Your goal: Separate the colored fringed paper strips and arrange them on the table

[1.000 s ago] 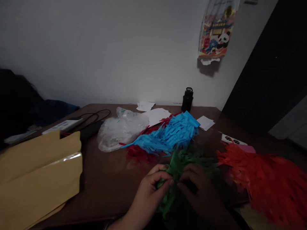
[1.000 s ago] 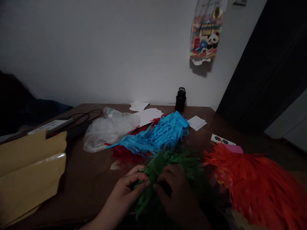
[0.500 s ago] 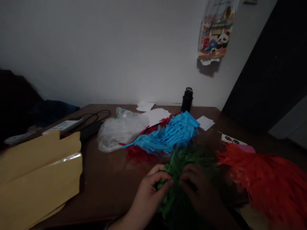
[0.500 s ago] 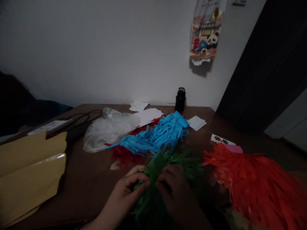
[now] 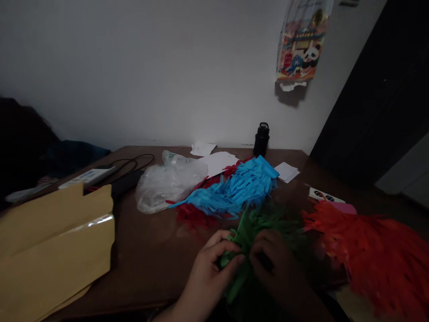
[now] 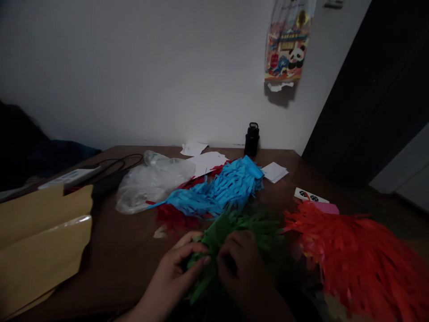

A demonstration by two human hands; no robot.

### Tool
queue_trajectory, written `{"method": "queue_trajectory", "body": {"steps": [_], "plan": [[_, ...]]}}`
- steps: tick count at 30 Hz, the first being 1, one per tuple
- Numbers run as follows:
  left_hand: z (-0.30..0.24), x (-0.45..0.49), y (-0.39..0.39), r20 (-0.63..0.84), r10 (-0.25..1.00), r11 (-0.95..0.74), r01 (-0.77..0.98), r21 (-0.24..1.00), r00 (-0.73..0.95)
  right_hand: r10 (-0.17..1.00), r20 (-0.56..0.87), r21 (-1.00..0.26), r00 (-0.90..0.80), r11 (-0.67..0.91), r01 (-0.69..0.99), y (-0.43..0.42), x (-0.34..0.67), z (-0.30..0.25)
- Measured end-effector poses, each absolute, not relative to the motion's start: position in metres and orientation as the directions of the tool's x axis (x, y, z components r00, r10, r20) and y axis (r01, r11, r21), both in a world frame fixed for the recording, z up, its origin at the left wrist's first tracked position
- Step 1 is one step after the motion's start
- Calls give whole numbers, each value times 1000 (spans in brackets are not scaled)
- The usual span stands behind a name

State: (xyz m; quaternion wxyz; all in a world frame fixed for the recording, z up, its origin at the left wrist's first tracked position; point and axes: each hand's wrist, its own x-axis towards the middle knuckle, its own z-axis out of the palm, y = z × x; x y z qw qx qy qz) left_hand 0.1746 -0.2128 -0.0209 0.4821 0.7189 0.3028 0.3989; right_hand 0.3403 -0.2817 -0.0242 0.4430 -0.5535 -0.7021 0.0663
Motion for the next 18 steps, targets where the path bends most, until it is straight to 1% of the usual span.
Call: {"method": "queue_trajectory", "body": {"steps": [3,8,10,12,14,18], "plan": [[-19,175,-215,333,799,-420,70,905,501,795,607,-527,-8,410,745,-280,336,-26],[-22,172,-213,375,758,-505,117,855,534,762,647,-454,-27,414,789,-282,334,-24],[-22,170,-213,399,740,-547,137,826,542,724,689,-375,-17,377,847,-283,334,-21],[-22,169,-214,429,714,-595,155,789,554,673,740,-283,12,295,913,-284,335,-17],[-20,168,-215,448,685,-632,162,757,574,630,776,-218,33,218,951,-285,335,-14],[-19,168,-218,468,653,-673,174,719,596,601,799,-186,21,214,959,-286,330,-14]]}}
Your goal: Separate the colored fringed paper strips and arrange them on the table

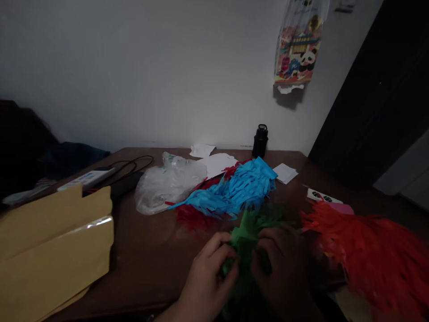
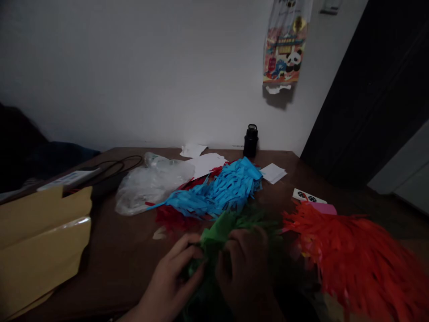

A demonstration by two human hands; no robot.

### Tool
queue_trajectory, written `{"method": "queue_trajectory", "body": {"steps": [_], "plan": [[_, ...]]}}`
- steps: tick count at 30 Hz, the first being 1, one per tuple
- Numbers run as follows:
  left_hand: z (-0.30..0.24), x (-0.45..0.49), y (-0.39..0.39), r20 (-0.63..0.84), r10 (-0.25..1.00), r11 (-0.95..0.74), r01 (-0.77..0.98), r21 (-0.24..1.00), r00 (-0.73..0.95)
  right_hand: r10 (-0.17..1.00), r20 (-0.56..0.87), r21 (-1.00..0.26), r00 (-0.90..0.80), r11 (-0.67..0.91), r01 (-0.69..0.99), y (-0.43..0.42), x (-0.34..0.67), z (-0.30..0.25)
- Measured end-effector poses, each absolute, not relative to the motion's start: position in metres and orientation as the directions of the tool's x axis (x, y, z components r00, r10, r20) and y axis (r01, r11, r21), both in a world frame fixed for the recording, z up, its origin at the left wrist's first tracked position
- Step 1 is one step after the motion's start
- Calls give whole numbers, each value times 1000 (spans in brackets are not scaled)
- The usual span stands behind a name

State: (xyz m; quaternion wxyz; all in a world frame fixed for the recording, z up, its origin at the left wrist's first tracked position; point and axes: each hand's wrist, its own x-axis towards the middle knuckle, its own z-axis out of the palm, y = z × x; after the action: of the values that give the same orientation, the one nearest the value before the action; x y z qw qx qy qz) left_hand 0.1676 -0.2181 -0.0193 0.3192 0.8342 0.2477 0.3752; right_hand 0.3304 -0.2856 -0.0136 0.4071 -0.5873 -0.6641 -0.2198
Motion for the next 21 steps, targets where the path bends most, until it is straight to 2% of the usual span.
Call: {"method": "queue_trajectory", "body": {"steps": [3,7,11,13,15,17,21], "plan": [[-21,168,-218,484,622,-704,169,689,615,586,810,-182,17,224,957,-285,326,-18],[-25,167,-220,504,572,-766,202,610,647,599,798,-90,-66,227,970,-282,324,-20],[-25,166,-221,551,451,-873,220,435,702,596,789,-15,-153,267,964,-274,326,-11],[-24,164,-219,598,386,-917,221,333,703,574,796,-30,-191,352,935,-271,330,-4],[-22,162,-214,627,360,-932,229,282,690,572,796,-66,-197,406,912,-269,336,3],[-19,159,-208,639,371,-928,242,283,674,591,790,-96,-163,382,919,-268,342,9],[-15,155,-202,675,409,-912,296,283,615,586,808,-104,-53,230,968,-270,350,14]]}}
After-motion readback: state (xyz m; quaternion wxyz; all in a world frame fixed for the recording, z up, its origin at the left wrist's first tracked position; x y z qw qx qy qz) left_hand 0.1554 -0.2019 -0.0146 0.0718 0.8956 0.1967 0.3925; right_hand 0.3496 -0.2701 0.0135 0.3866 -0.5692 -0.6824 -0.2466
